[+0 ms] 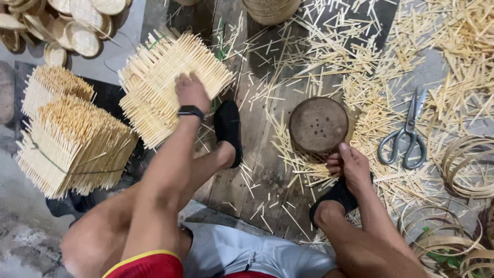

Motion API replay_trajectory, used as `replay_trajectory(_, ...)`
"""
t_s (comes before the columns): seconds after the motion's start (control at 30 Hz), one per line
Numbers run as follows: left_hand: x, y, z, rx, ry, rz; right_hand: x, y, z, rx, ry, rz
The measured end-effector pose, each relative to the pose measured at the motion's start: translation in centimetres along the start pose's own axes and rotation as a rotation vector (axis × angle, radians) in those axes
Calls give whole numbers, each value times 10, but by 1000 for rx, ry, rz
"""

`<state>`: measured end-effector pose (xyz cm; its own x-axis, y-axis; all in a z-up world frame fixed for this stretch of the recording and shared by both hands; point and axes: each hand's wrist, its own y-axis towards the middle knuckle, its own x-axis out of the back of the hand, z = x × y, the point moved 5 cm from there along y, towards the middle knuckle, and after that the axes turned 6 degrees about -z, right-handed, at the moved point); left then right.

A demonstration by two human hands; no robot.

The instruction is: The person sits on the floor and repeatedly assembles small round bamboo trays by placing a woven bamboo mat over a circular wooden mold, then trimming the excess mat with shears. The person stacks the finished trays to the side.

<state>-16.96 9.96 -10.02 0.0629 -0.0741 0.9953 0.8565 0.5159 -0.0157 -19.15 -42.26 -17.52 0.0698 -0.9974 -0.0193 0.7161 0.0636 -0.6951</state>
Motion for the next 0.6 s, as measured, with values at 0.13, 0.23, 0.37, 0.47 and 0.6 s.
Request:
replay_trajectory(0.13,7,-1,36,-24,-127,245,11,2,-16,-36,119,41)
replay_trajectory(0.23,33,-15,27,-280,13,-69,15,3,-18,-15,101,16)
replay_trajectory(0.37,23,-14,38,-72,-228,209,17,5,-21,15,119,45)
replay_trajectory(0.47,29,-7,49,-90,-428,253,22,3,-24,-1,200,54)
replay_trajectory(0.6,92,7,55,-110,-316,-71,22,-2,-16,15,167,36)
